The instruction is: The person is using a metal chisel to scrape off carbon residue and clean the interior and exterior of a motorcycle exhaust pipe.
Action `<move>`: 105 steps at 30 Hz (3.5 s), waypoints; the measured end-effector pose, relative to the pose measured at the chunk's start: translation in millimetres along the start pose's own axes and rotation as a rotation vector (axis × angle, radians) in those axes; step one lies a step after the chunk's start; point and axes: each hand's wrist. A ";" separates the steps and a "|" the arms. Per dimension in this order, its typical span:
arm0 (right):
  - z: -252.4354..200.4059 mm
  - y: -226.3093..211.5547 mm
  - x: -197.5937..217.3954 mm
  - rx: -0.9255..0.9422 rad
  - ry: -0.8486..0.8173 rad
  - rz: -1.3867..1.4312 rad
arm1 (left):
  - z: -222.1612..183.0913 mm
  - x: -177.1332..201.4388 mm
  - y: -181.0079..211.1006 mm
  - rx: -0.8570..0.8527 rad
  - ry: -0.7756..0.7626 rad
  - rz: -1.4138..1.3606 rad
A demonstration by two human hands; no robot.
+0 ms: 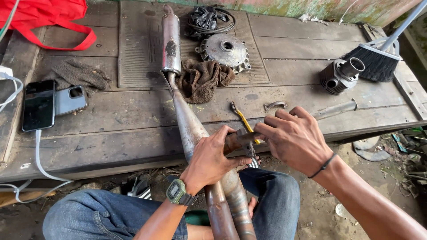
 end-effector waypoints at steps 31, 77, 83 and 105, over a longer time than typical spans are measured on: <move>8.0 15.5 -6.5 0.062 -0.053 -0.017 | 0.0 -7.3 -12.7 -0.022 0.013 0.001; -61.7 17.5 -81.9 -0.574 0.178 0.717 | 1.1 -12.0 -12.9 0.029 -0.003 0.090; -67.3 -6.0 -102.8 -0.684 0.276 0.846 | -0.6 -8.4 -10.9 0.057 -0.013 0.057; -124.9 -13.8 -319.8 -1.176 1.048 1.478 | -1.9 -14.1 -13.6 0.165 0.012 0.023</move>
Point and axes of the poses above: each hand's wrist, its own z-axis towards the middle knuckle, its own x-axis out of the back of the hand, y = z × x, and after that the axes turned 13 degrees about z, right-handed
